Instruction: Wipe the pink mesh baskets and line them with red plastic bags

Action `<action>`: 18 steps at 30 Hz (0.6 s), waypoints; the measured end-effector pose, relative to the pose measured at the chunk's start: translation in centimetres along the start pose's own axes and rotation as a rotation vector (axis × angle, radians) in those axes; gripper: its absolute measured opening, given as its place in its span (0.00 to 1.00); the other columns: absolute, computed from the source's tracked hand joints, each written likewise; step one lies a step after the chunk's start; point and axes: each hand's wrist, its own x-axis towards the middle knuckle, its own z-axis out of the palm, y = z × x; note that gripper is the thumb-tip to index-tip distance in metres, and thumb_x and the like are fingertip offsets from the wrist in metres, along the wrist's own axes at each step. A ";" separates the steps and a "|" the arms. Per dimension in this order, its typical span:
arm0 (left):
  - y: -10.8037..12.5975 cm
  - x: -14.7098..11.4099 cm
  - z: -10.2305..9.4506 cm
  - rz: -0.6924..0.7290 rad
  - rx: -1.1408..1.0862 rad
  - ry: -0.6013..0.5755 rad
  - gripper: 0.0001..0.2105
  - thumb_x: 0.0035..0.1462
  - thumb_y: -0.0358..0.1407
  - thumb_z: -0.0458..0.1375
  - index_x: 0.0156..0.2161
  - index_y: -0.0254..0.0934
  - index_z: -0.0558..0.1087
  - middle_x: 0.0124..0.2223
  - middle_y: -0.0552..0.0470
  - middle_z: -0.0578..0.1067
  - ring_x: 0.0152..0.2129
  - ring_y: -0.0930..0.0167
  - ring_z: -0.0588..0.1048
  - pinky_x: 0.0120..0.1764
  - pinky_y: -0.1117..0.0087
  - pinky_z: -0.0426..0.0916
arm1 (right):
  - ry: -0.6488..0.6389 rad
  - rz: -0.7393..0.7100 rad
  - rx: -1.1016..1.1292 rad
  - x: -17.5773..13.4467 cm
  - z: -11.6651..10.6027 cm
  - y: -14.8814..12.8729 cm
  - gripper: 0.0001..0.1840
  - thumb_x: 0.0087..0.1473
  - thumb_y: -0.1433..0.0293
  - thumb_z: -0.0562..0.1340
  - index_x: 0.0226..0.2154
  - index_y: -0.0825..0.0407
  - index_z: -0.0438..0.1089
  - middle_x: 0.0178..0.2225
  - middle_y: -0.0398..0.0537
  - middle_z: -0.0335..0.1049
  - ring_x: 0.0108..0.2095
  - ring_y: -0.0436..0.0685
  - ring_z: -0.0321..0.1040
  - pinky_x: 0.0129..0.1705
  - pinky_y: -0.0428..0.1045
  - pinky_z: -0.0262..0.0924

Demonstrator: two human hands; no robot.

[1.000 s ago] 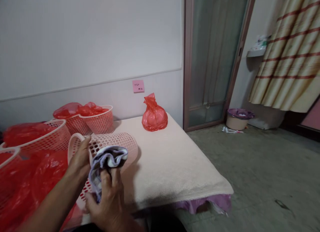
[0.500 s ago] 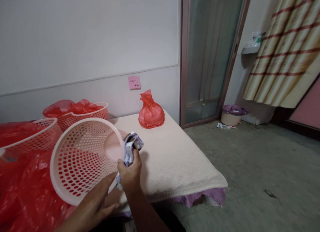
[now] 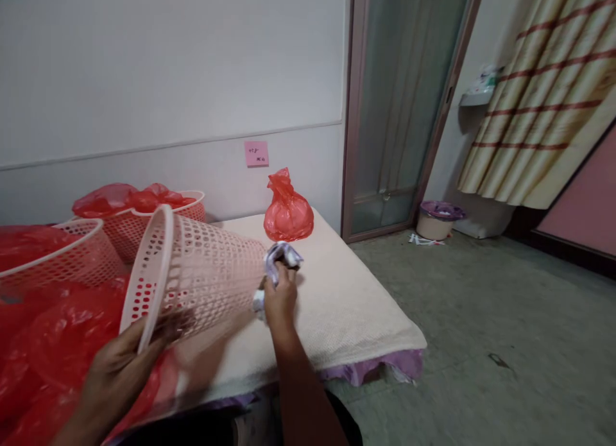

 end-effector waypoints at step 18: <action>3.4 2.9 4.3 -0.448 -0.705 0.359 0.15 0.43 0.39 0.67 0.37 0.34 0.74 0.30 0.55 0.78 0.25 0.73 0.75 0.31 0.73 0.70 | -0.029 -0.380 -0.084 -5.7 1.7 -3.0 0.25 0.46 0.78 0.54 0.49 0.52 0.67 0.46 0.57 0.65 0.47 0.64 0.64 0.47 0.59 0.65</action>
